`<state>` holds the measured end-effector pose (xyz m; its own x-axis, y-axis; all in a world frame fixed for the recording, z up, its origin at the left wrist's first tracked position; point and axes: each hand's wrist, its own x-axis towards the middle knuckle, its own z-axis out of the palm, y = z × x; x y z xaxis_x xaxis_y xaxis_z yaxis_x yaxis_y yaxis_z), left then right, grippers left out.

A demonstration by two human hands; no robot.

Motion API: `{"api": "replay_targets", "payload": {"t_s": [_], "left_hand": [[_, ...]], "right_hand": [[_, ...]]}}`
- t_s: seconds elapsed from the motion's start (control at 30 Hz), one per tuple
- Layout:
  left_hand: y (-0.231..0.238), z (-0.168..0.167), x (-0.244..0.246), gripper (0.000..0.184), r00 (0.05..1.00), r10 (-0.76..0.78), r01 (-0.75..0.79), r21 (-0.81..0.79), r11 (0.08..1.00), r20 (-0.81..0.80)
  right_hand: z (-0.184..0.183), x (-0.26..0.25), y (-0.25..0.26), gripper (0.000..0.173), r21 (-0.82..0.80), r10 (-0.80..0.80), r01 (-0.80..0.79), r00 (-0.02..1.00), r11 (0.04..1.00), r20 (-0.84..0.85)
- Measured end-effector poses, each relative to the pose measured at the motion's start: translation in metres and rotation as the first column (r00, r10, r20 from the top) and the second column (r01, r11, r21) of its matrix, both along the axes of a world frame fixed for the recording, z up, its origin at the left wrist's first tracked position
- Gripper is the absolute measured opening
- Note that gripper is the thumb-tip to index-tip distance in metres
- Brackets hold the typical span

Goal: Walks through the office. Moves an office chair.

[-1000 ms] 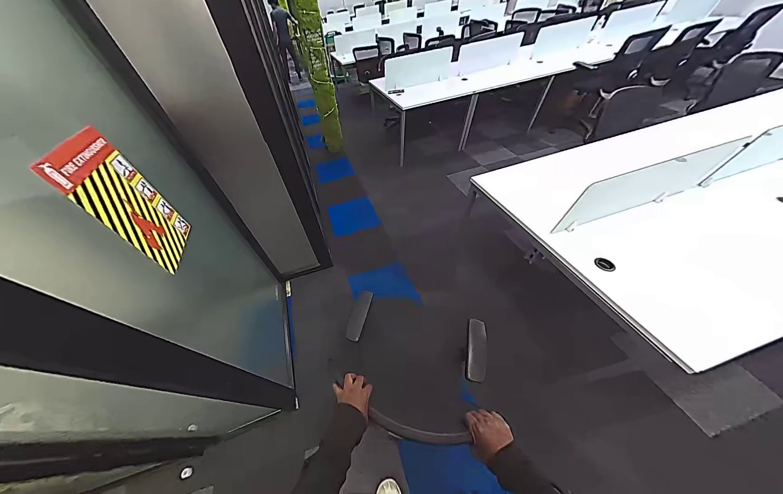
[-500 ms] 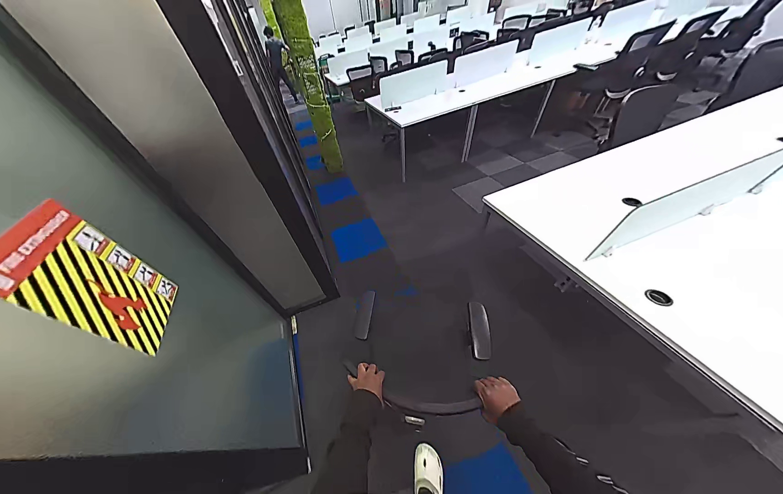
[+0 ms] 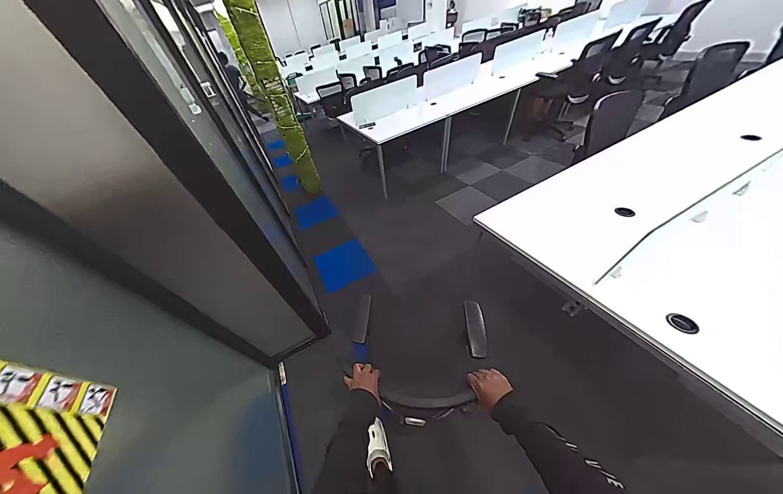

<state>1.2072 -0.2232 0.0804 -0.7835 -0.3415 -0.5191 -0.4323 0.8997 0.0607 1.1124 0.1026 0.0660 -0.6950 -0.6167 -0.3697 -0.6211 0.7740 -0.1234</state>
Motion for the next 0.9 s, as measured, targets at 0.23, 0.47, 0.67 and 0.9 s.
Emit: {"api": "replay_targets", "payload": {"t_s": [0.23,0.47,0.67,0.9], "left_hand": [[-0.077,-0.003,-0.127,0.067,0.991,-0.120,0.120,-0.004,0.993,-0.057],[-0.136,0.000,-0.260,0.073,0.967,-0.254,0.254,0.000,0.967,-0.018],[-0.162,0.006,-0.351,0.078,0.951,-0.308,0.308,0.014,0.951,0.036],[-0.177,0.003,-0.449,0.079,0.940,-0.337,0.338,-0.015,0.941,0.044]], "right_hand": [[0.009,-0.095,-0.074,0.057,0.060,-0.140,0.139,0.990,0.988,0.014],[0.015,-0.203,-0.136,0.053,0.171,-0.277,0.268,0.960,0.948,0.034],[0.020,-0.282,-0.169,0.038,0.246,-0.405,0.376,0.911,0.893,0.077],[0.026,-0.376,-0.185,0.036,0.273,-0.419,0.382,0.904,0.883,0.090]]}}
